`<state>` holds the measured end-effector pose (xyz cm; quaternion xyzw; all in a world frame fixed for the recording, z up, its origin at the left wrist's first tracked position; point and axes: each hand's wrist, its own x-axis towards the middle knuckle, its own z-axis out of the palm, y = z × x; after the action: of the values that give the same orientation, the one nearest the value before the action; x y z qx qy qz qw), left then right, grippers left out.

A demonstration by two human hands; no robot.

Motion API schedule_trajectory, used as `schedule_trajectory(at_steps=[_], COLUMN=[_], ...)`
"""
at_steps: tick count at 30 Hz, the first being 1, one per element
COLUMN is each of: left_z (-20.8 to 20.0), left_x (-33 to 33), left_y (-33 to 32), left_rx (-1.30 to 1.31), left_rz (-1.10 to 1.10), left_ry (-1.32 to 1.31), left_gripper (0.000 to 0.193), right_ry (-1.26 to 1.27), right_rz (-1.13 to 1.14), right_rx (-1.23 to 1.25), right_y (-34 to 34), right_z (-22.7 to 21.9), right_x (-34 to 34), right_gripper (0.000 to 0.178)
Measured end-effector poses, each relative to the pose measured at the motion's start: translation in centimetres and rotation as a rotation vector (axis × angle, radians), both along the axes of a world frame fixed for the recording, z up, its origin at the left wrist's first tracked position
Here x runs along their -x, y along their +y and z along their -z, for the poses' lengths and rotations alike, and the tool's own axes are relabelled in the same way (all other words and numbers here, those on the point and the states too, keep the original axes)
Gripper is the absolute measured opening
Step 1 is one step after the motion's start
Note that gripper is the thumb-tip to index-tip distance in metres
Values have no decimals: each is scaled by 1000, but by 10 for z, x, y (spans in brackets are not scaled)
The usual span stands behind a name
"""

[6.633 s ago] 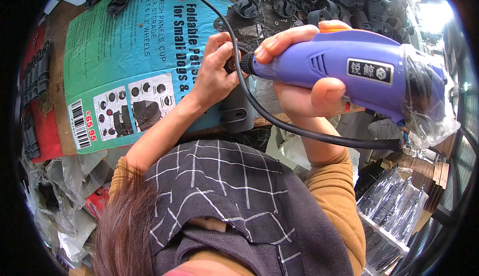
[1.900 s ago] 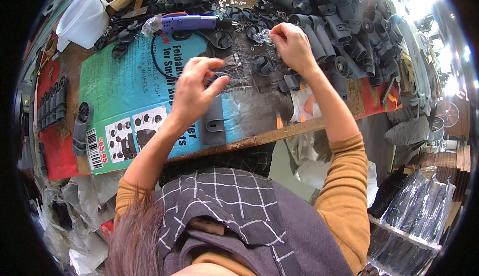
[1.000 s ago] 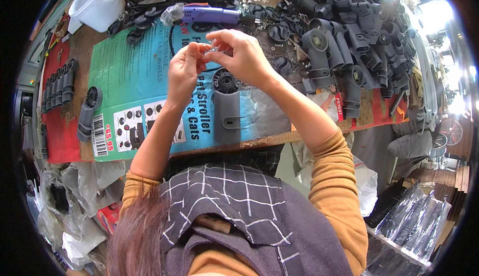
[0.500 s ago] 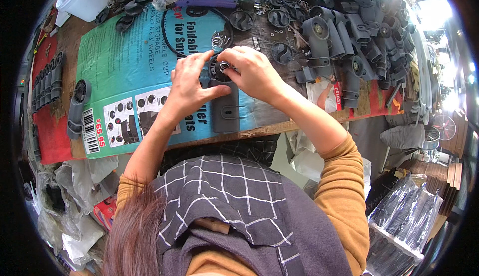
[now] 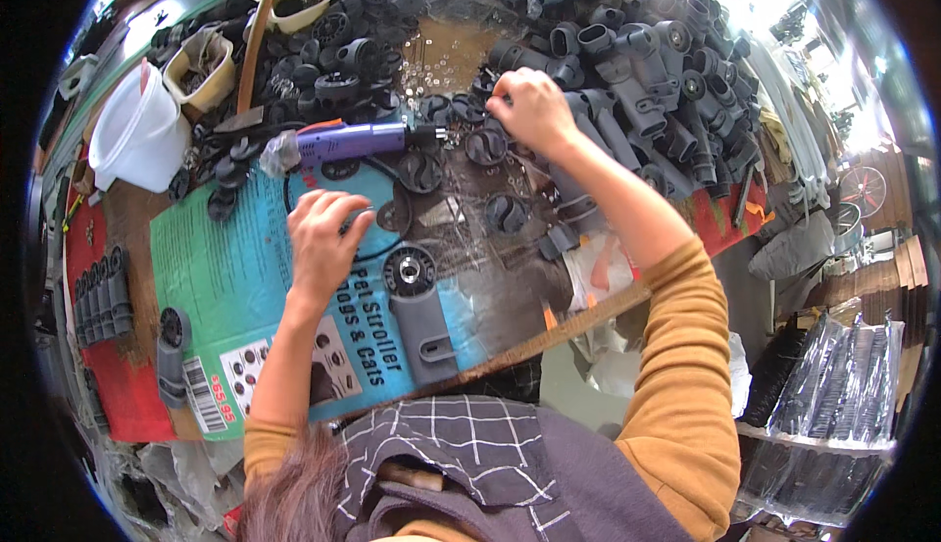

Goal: The person assembles small black plastic components by inserting circular inserts into cylindrical housings. They use a handheld rotary tool to grind or smooth the interior of the parts, then place the finished assemblies on the workbench.

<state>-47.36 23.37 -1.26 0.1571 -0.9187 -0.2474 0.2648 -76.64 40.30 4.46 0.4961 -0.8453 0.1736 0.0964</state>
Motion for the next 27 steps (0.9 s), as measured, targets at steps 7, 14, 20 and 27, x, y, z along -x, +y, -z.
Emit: schedule_trajectory(at_steps=[7,14,20,27], left_z=[8,3,-38,-49], left_x=[-14,-12,6,0], left_y=[-17,-19,9,57], left_rx=[-30,-40,-666,-1309], left_rz=[-229,-226,-58,236], left_ry=[39,107,250,251], left_gripper=[30,28,28,36], right_ry=[569,431,-1167,-1112], right_rz=[495,477,63,-119], right_rx=[-634,-328,484,330], right_y=[-60,-42,1,36], right_z=[1,-1,-22,-32], right_x=[134,151,8,-156], right_gripper=[25,38,25,40])
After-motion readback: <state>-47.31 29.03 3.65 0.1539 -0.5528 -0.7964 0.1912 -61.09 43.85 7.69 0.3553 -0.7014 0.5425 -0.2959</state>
